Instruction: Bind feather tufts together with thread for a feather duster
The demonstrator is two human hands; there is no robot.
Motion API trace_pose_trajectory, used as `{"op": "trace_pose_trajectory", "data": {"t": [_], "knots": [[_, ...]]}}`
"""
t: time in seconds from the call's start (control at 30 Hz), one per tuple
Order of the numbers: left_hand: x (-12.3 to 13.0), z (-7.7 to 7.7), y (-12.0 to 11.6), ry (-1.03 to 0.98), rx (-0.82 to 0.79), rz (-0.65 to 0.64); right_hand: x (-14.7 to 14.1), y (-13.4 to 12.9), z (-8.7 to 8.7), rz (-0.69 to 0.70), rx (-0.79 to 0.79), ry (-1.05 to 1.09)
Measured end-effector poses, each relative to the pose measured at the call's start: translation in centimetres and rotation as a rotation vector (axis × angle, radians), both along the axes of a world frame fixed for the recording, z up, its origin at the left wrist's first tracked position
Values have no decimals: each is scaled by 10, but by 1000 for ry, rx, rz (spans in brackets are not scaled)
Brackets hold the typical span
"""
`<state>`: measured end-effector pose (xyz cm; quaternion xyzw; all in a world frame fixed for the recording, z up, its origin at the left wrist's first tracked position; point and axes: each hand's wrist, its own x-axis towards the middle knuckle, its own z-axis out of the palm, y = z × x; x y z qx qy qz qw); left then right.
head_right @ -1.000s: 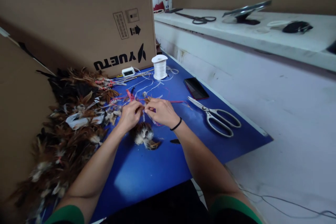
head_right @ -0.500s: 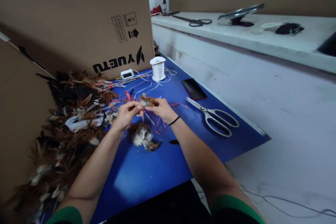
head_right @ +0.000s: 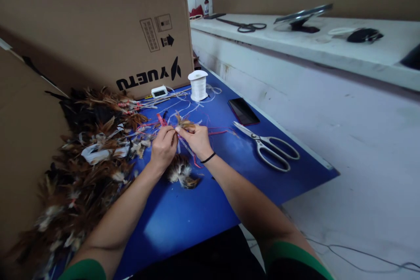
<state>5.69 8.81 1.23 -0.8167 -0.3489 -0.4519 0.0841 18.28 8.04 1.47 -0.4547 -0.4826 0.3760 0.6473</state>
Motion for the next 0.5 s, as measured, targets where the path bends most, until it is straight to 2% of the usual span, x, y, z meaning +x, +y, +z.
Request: {"op": "trace_pose_trajectory", "data": {"t": [0.07,0.17,0.23,0.4,0.5], "knots": [[0,-1,-1,0,-12,-20,0,0,0,-19,-36,19],[1,4,-3,-153,-137,-73,2,-1,3,8,-73,80],[3,10,-3,-338,-326,-125,6,-2,7,49,-96,126],[5,21,-1,-951,-1009,-341,13,-4,15,99,-124,181],[4,25,-2,-1041,-1262,-406,15,-4,15,142,-120,182]]}}
